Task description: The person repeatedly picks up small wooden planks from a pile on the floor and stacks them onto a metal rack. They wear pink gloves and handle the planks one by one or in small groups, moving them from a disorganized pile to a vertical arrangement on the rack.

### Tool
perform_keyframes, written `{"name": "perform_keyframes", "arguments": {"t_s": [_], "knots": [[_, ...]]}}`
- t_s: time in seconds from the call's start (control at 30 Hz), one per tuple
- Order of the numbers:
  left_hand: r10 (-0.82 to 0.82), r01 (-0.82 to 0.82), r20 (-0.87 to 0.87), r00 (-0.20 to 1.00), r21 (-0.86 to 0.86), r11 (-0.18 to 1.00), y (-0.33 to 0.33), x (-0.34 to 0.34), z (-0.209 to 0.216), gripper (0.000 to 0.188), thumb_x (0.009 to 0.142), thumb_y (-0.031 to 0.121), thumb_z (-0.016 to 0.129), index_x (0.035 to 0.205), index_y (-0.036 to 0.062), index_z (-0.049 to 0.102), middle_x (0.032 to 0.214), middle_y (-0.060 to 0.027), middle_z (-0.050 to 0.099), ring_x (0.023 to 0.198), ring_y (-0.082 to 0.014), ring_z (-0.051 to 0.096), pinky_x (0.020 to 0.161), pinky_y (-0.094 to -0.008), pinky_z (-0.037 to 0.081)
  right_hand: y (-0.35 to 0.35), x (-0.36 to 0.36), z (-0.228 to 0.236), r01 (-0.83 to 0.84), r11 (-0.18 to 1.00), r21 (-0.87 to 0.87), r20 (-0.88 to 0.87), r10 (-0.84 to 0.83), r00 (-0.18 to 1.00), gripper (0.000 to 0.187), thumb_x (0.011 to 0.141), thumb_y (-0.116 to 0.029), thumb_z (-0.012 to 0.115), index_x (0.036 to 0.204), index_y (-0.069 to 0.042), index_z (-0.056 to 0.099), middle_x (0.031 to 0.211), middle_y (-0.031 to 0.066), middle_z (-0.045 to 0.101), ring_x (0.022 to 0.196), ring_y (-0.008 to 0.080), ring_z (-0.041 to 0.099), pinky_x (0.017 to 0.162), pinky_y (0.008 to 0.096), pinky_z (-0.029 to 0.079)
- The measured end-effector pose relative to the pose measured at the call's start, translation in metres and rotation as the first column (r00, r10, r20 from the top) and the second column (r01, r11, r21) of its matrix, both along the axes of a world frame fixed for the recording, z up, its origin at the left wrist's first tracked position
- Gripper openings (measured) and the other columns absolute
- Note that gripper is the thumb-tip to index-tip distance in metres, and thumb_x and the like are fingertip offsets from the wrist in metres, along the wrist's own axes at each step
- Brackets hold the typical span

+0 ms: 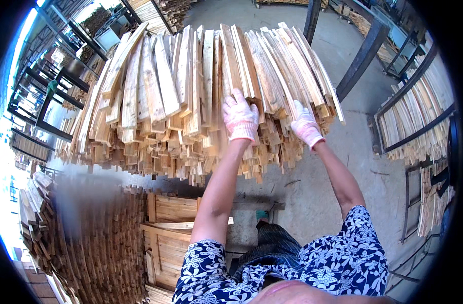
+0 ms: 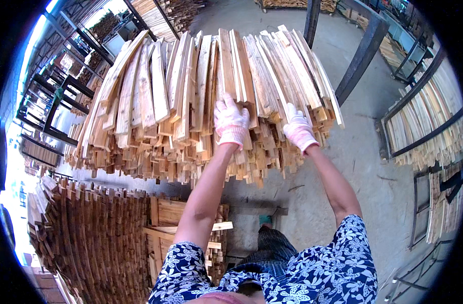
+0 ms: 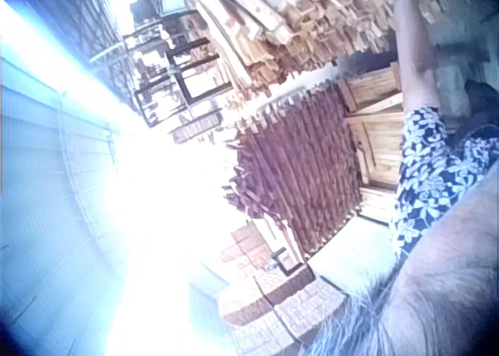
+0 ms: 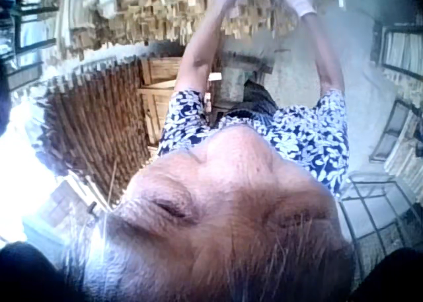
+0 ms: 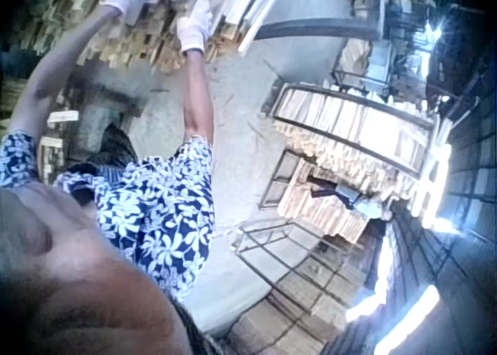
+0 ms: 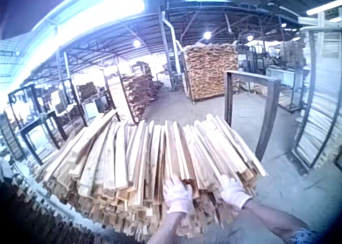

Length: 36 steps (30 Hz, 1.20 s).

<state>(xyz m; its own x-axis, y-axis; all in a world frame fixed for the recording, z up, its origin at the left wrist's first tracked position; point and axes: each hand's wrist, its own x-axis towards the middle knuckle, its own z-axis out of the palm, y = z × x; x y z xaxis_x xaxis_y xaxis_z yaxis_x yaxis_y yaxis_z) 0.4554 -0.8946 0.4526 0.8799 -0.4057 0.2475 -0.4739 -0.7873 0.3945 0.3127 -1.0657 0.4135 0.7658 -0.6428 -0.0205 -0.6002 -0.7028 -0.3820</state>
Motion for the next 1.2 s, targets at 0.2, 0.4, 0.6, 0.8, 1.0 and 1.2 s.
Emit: {"name": "perform_keyframes", "arguments": {"t_s": [0.2,0.4,0.6,0.8,1.0,1.2], "knots": [[0.14,-0.119,-0.174,0.975,0.127,0.985,-0.049,0.043,0.013,0.073,0.091,0.033,0.064,0.15,0.0023,0.034,0.132,-0.0287,0.053,0.122,-0.0427,0.054,0.099,-0.0522,0.049,0.038,0.046,0.053,0.032,0.944,0.329,0.037,-0.047,0.998,0.081,0.088,-0.036,0.068,0.157,-0.012,0.032,0.144,0.0297,0.044,0.13,0.0439,0.05,0.109,0.0466,0.042],[0.066,-0.1,-0.38,0.923,-0.07,0.992,-0.07,0.023,0.039,0.1,0.084,0.046,0.072,0.159,0.0046,0.02,0.146,-0.0272,0.043,0.131,-0.0446,0.046,0.11,-0.0548,0.038,0.027,0.052,0.017,-0.218,0.545,0.809,0.505,-0.456,0.733,0.094,0.088,-0.048,0.072,0.157,-0.003,0.028,0.152,0.0254,0.044,0.139,0.0326,0.044,0.115,0.0401,0.033],[0.157,-0.154,-0.242,0.957,0.03,0.988,-0.074,0.045,0.003,0.086,0.087,0.044,0.072,0.151,0.0014,0.034,0.135,-0.0265,0.051,0.123,-0.0438,0.052,0.101,-0.0555,0.044,0.016,0.074,0.048,0.156,0.889,0.43,-0.015,-0.166,0.986,0.103,0.084,-0.049,0.075,0.157,0.0,0.02,0.147,0.0298,0.048,0.133,0.0427,0.051,0.11,0.0472,0.041],[0.065,-0.075,0.106,0.992,0.097,0.992,-0.082,0.024,-0.019,0.059,0.093,0.024,0.062,0.143,-0.0008,0.042,0.131,-0.0261,0.054,0.119,-0.0419,0.055,0.096,-0.0537,0.046,0.011,0.08,0.028,0.153,0.921,0.359,0.026,-0.173,0.985,0.09,0.085,-0.042,0.077,0.149,0.001,0.032,0.142,0.0304,0.051,0.133,0.0436,0.051,0.108,0.0472,0.044],[-0.116,0.057,-0.302,0.946,-0.197,0.979,-0.063,0.013,-0.008,0.053,0.09,0.011,0.061,0.141,0.0096,0.048,0.137,-0.0243,0.049,0.126,-0.0455,0.049,0.104,-0.0506,0.046,0.027,0.035,0.02,-0.133,0.506,0.852,0.297,-0.259,0.919,0.094,0.088,-0.042,0.075,0.155,0.001,0.025,0.142,0.023,0.051,0.132,0.0295,0.048,0.112,0.042,0.035],[0.042,-0.162,-0.588,0.808,-0.153,0.975,-0.064,0.031,0.046,0.076,0.084,0.045,0.069,0.142,0.0038,0.042,0.138,-0.0269,0.046,0.128,-0.0449,0.048,0.105,-0.053,0.044,0.011,0.034,0.013,-0.244,0.377,0.893,0.325,-0.166,0.931,0.087,0.091,-0.042,0.069,0.156,0.0,0.029,0.16,0.021,0.033,0.148,0.0275,0.031,0.12,0.0419,0.024]]}}
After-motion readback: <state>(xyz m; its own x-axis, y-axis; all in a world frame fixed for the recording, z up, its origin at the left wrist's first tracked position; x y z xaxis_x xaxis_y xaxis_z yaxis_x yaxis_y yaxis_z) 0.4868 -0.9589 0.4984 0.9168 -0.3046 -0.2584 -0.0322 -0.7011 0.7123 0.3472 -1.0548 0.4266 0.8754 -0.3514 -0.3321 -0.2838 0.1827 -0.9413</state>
